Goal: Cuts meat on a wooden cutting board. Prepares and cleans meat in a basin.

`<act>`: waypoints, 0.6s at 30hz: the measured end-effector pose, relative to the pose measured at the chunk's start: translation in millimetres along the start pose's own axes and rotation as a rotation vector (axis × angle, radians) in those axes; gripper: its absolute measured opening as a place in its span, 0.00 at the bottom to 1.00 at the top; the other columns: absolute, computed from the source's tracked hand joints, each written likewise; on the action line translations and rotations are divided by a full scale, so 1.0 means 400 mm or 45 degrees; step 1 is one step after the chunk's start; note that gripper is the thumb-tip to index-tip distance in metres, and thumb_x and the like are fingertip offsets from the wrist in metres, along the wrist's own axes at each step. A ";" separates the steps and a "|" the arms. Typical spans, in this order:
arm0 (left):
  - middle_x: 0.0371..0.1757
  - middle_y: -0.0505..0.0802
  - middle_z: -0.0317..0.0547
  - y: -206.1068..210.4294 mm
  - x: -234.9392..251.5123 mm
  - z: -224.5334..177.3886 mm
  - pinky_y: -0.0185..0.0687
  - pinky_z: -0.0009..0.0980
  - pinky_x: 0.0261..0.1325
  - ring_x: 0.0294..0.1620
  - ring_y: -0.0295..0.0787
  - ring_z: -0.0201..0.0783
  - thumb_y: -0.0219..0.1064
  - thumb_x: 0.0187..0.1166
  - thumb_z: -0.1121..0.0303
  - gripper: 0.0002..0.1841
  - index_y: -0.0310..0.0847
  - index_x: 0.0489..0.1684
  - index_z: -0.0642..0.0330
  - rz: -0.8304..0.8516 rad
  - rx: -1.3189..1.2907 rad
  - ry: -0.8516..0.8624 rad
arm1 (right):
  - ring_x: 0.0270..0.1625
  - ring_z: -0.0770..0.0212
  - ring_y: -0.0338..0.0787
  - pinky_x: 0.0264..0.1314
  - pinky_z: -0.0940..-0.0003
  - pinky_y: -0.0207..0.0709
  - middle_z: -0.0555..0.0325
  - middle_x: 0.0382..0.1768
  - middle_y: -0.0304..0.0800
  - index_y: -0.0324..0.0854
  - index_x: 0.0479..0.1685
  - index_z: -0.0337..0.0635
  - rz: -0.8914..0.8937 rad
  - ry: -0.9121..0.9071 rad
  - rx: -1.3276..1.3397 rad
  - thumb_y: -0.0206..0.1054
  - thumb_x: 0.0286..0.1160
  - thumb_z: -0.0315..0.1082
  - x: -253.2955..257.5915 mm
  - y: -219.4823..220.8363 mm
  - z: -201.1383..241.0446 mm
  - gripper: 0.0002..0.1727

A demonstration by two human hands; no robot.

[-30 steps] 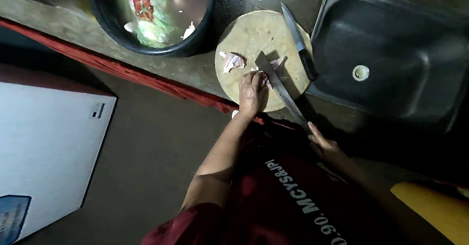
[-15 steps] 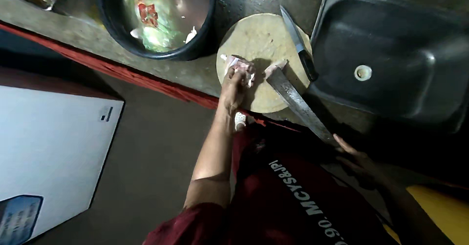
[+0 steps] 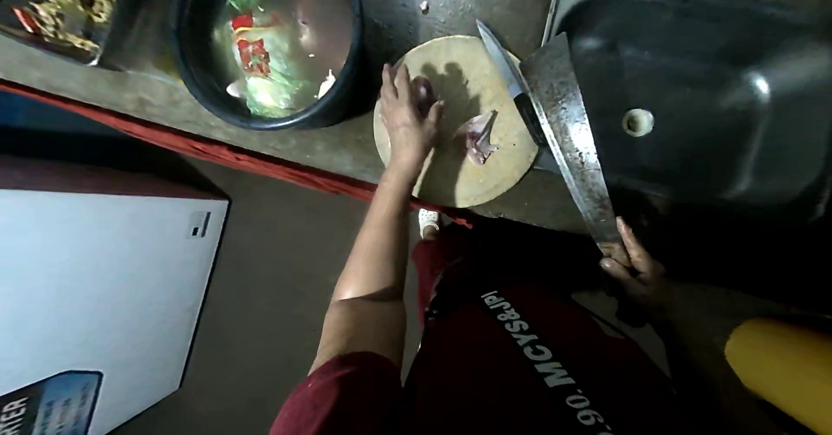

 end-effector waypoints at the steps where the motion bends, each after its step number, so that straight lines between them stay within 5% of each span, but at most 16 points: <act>1: 0.87 0.66 0.72 0.014 -0.014 -0.028 0.55 0.62 0.87 0.88 0.60 0.68 0.70 0.77 0.60 0.35 0.68 0.83 0.68 -0.003 0.187 0.080 | 0.30 0.82 0.81 0.31 0.84 0.79 0.53 0.54 0.89 0.43 0.92 0.27 -0.002 0.008 0.009 0.58 0.82 0.36 -0.001 -0.001 -0.004 0.42; 3: 0.80 0.76 0.71 0.083 -0.054 -0.069 0.58 0.67 0.83 0.83 0.67 0.71 0.69 0.79 0.62 0.26 0.79 0.74 0.64 0.105 0.371 0.180 | 0.30 0.82 0.81 0.32 0.84 0.80 0.53 0.54 0.88 0.44 0.92 0.27 -0.007 0.005 0.023 0.58 0.82 0.34 -0.002 -0.001 -0.005 0.41; 7: 0.73 0.82 0.68 0.199 -0.088 -0.081 0.70 0.62 0.75 0.76 0.76 0.67 0.69 0.81 0.59 0.30 0.72 0.80 0.67 0.395 0.498 0.101 | 0.33 0.81 0.83 0.32 0.84 0.80 0.53 0.57 0.90 0.47 0.91 0.26 -0.014 0.053 0.043 0.59 0.82 0.32 -0.003 0.010 0.001 0.40; 10: 0.66 0.85 0.70 0.204 -0.083 -0.078 0.74 0.58 0.73 0.71 0.79 0.67 0.74 0.74 0.63 0.28 0.78 0.71 0.72 0.419 0.399 0.046 | 0.30 0.81 0.82 0.30 0.83 0.79 0.52 0.60 0.90 0.48 0.91 0.27 0.011 0.077 0.053 0.58 0.82 0.33 -0.003 0.022 -0.003 0.39; 14: 0.64 0.83 0.70 0.187 -0.085 -0.077 0.77 0.55 0.72 0.68 0.80 0.65 0.77 0.65 0.73 0.26 0.79 0.63 0.74 0.407 0.184 -0.007 | 0.31 0.80 0.83 0.30 0.82 0.79 0.53 0.63 0.90 0.49 0.92 0.30 0.035 0.105 0.053 0.58 0.83 0.33 0.006 0.032 -0.005 0.39; 18: 0.46 0.90 0.55 0.145 -0.091 -0.043 0.87 0.39 0.53 0.44 0.89 0.41 0.70 0.76 0.74 0.19 0.74 0.63 0.71 0.423 -0.552 -0.317 | 0.33 0.82 0.83 0.32 0.84 0.80 0.53 0.61 0.90 0.49 0.91 0.29 0.022 0.084 0.049 0.58 0.82 0.34 0.012 0.029 -0.010 0.39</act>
Point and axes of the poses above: each hand's wrist, its own x-axis towards the middle knuckle, its own y-axis out of the palm, z = x × y, the point moved 4 cm from there along x, towards the middle knuckle
